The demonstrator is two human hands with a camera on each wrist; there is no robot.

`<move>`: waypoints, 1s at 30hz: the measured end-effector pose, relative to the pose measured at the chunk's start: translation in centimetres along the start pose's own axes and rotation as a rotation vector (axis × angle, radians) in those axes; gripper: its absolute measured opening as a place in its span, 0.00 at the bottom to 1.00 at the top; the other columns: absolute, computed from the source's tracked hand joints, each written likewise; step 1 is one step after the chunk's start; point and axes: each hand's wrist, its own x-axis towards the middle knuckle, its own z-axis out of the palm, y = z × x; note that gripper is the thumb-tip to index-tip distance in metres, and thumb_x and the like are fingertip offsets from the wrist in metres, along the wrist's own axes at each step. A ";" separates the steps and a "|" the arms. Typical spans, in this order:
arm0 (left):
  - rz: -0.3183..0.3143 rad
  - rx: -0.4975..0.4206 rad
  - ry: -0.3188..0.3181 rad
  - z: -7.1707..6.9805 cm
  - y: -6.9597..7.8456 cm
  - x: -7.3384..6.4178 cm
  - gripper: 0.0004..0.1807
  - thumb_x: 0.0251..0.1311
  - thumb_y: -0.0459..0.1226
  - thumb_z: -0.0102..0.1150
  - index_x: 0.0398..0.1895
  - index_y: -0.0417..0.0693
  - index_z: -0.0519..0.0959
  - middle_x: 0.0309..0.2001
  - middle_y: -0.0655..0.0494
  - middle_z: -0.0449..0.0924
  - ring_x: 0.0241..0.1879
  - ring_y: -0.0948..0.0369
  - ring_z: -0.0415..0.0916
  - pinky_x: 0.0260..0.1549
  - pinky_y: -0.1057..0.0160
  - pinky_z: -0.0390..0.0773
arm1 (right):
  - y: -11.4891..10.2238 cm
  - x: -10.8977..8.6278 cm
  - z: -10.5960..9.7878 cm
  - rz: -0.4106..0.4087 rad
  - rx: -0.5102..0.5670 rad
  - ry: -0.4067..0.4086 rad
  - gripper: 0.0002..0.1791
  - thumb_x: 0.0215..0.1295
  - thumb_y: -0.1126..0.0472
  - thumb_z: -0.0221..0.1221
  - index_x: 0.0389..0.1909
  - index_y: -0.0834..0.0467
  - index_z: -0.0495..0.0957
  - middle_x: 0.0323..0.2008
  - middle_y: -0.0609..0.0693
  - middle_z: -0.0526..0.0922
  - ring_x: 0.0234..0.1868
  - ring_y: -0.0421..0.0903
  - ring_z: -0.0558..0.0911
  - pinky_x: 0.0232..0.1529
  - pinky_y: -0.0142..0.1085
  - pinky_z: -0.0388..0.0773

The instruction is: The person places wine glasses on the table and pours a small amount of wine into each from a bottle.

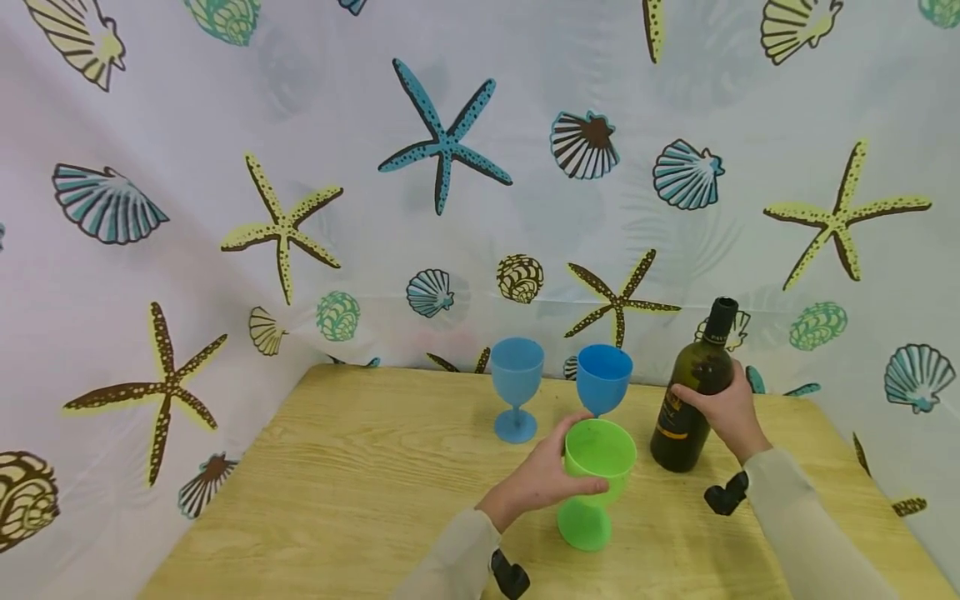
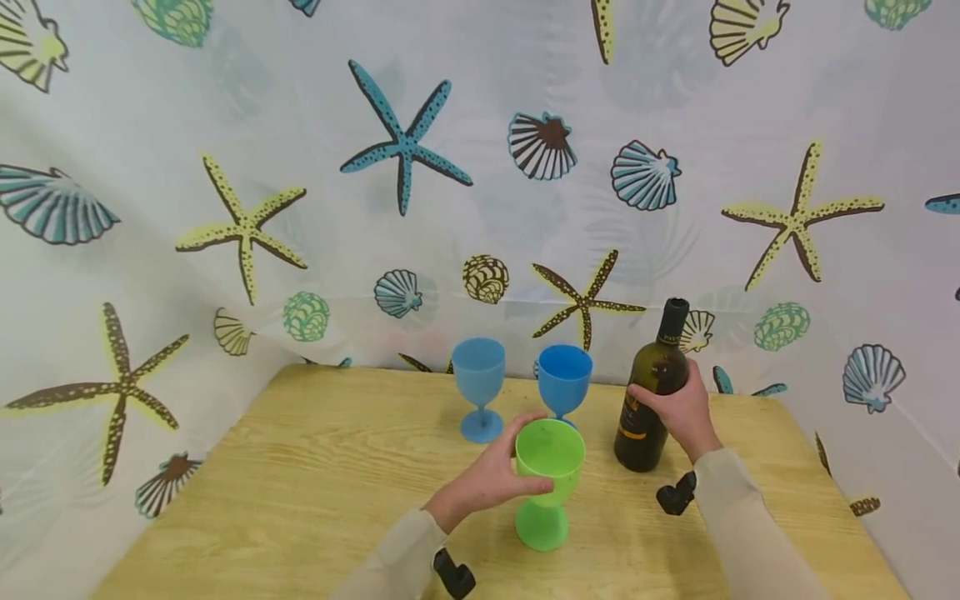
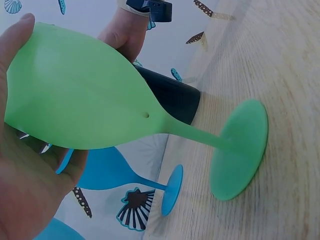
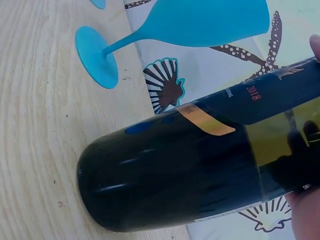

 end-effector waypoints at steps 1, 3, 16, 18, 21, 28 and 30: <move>0.000 -0.005 -0.004 0.0 -0.1 0.0 0.45 0.52 0.42 0.70 0.70 0.57 0.54 0.54 0.59 0.71 0.52 0.61 0.72 0.50 0.59 0.72 | 0.1 -0.1 0.0 0.002 -0.001 0.005 0.51 0.56 0.50 0.68 0.70 0.63 0.46 0.61 0.66 0.61 0.60 0.63 0.66 0.58 0.58 0.64; 0.002 -0.008 -0.008 0.1 -0.2 0.1 0.45 0.52 0.41 0.70 0.70 0.57 0.54 0.54 0.59 0.71 0.52 0.62 0.72 0.50 0.60 0.72 | 0.1 -0.5 0.0 0.001 0.002 0.014 0.51 0.56 0.51 0.68 0.70 0.63 0.46 0.61 0.66 0.61 0.60 0.63 0.65 0.58 0.58 0.64; 0.002 0.021 0.024 0.2 -0.1 0.1 0.44 0.54 0.40 0.68 0.71 0.57 0.53 0.57 0.55 0.69 0.54 0.57 0.72 0.51 0.59 0.72 | -0.4 -2.3 -0.1 -0.014 -0.006 0.034 0.47 0.57 0.54 0.67 0.68 0.64 0.49 0.59 0.65 0.64 0.58 0.61 0.68 0.57 0.56 0.67; 0.001 0.030 0.031 0.1 0.0 0.0 0.44 0.54 0.41 0.68 0.71 0.56 0.53 0.57 0.55 0.69 0.53 0.58 0.72 0.50 0.59 0.72 | -0.5 -2.8 -0.2 -0.020 -0.014 0.039 0.47 0.57 0.55 0.67 0.68 0.64 0.49 0.59 0.65 0.65 0.57 0.61 0.69 0.56 0.56 0.68; -0.013 0.021 0.032 0.0 0.7 -0.2 0.44 0.55 0.41 0.67 0.72 0.55 0.53 0.58 0.53 0.69 0.53 0.57 0.72 0.49 0.60 0.73 | -0.6 -3.5 -0.4 -0.039 -0.032 0.044 0.46 0.57 0.55 0.67 0.68 0.62 0.50 0.59 0.64 0.66 0.56 0.59 0.70 0.55 0.55 0.69; -0.029 0.003 0.049 0.1 0.3 -0.1 0.45 0.54 0.40 0.67 0.72 0.57 0.52 0.60 0.52 0.67 0.52 0.56 0.73 0.48 0.59 0.74 | -0.9 -5.5 -1.1 -0.052 -0.103 0.053 0.46 0.56 0.56 0.68 0.68 0.62 0.51 0.59 0.66 0.66 0.57 0.63 0.69 0.54 0.60 0.67; -0.034 0.010 0.057 0.1 -0.1 0.0 0.45 0.55 0.41 0.68 0.72 0.60 0.52 0.60 0.54 0.67 0.52 0.57 0.73 0.48 0.58 0.74 | -1.0 -6.1 -1.2 -0.065 -0.128 0.055 0.46 0.55 0.56 0.69 0.67 0.63 0.51 0.58 0.67 0.66 0.57 0.64 0.69 0.53 0.60 0.67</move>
